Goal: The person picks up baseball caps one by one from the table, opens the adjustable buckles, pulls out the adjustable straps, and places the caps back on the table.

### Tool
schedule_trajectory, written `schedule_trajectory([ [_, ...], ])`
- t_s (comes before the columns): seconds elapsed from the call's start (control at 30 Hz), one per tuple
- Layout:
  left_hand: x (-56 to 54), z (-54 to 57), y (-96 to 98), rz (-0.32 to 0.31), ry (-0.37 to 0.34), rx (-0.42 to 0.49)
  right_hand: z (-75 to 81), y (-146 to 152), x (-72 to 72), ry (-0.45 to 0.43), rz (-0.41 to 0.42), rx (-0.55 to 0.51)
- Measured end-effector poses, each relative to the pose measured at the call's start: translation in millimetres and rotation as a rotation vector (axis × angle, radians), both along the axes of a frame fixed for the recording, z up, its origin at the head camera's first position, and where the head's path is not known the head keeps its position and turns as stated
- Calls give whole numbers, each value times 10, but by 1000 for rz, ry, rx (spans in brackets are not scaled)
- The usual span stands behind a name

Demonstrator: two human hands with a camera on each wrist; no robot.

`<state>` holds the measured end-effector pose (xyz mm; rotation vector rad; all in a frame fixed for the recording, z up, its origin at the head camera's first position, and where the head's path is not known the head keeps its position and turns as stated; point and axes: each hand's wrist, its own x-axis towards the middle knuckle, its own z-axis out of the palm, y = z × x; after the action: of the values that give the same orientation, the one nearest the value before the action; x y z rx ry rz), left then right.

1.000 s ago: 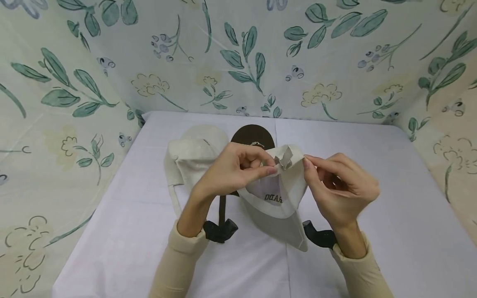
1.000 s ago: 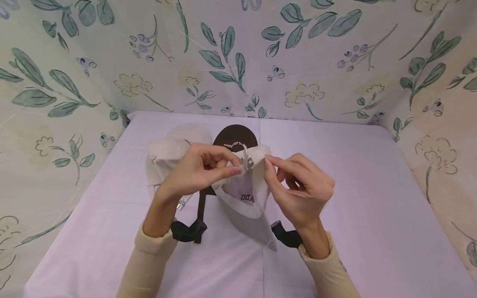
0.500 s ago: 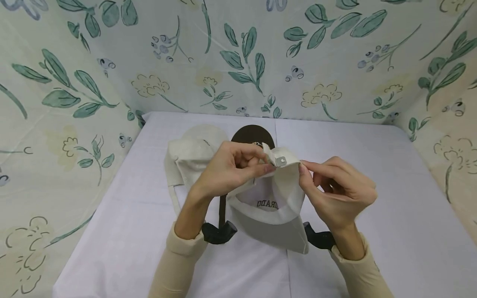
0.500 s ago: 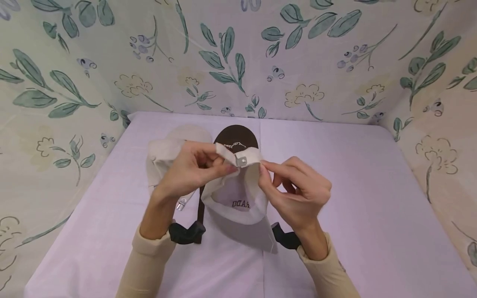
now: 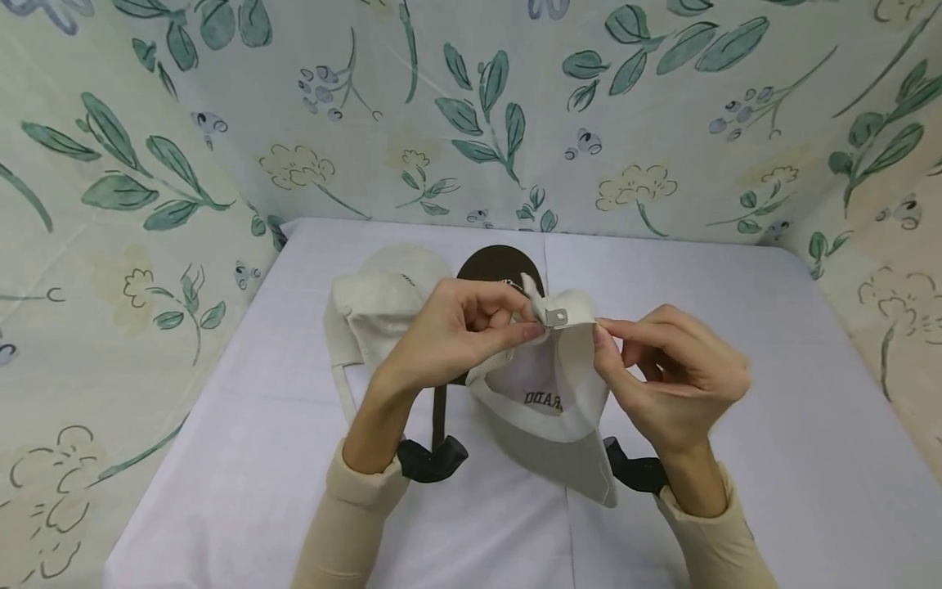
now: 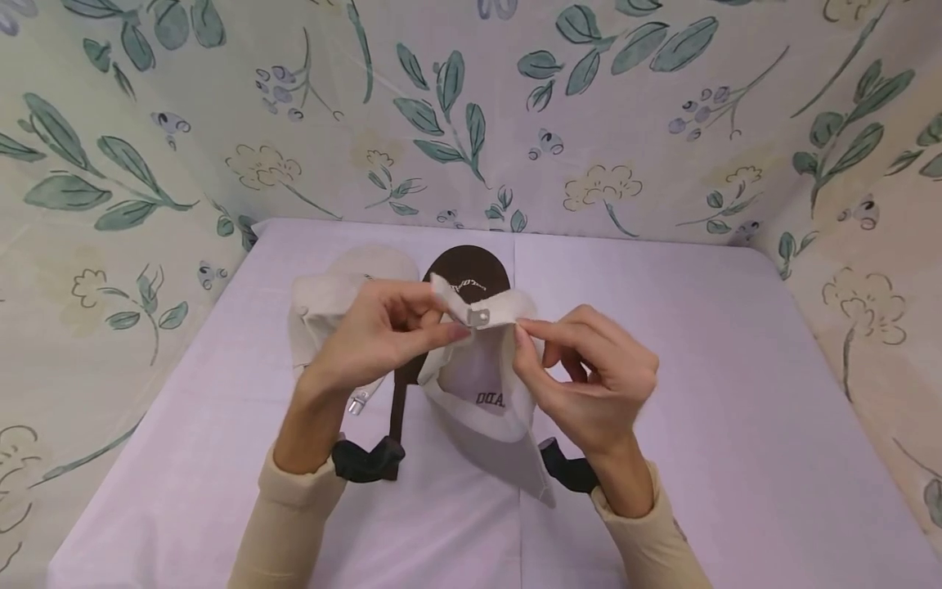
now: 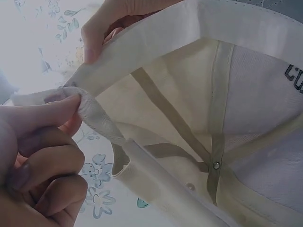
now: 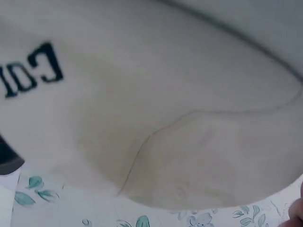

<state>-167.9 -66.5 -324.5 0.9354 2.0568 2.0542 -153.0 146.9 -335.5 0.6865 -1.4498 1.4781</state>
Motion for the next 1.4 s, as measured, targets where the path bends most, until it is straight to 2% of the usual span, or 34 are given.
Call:
schedule_trajectory([
  [0.13,-1,4,-12,-2,25,40,-14,29,-19,-9,69,135],
  [0.27,-2,14,-22,-28,63,43,-49,36,-43,7,81,226],
  [0.43,11,32,-16,-20,59,31,-78,21,-60,46,62,229],
  [0.57,40,37,18,41,111,29,-81,-6,-68,107,11,166],
  [0.63,52,31,55,90,181,31,-80,-22,-69,131,-19,121],
  [0.7,54,17,108,147,286,25,-76,-37,-61,133,-56,84],
  [0.77,44,-3,173,211,411,10,-71,-49,-54,126,-87,50],
  [0.93,14,-73,322,427,758,-56,-55,-68,-54,118,-148,-28],
  [1.03,5,-109,371,510,877,-54,-47,-79,-61,124,-165,-62],
  [1.13,-6,-127,388,509,899,-12,-47,-80,-65,121,-171,-75],
  [1.3,-34,-138,386,439,836,77,-59,-70,-70,111,-172,-61],
  [1.4,-43,-145,390,438,829,87,-64,-71,-71,113,-183,-55],
])
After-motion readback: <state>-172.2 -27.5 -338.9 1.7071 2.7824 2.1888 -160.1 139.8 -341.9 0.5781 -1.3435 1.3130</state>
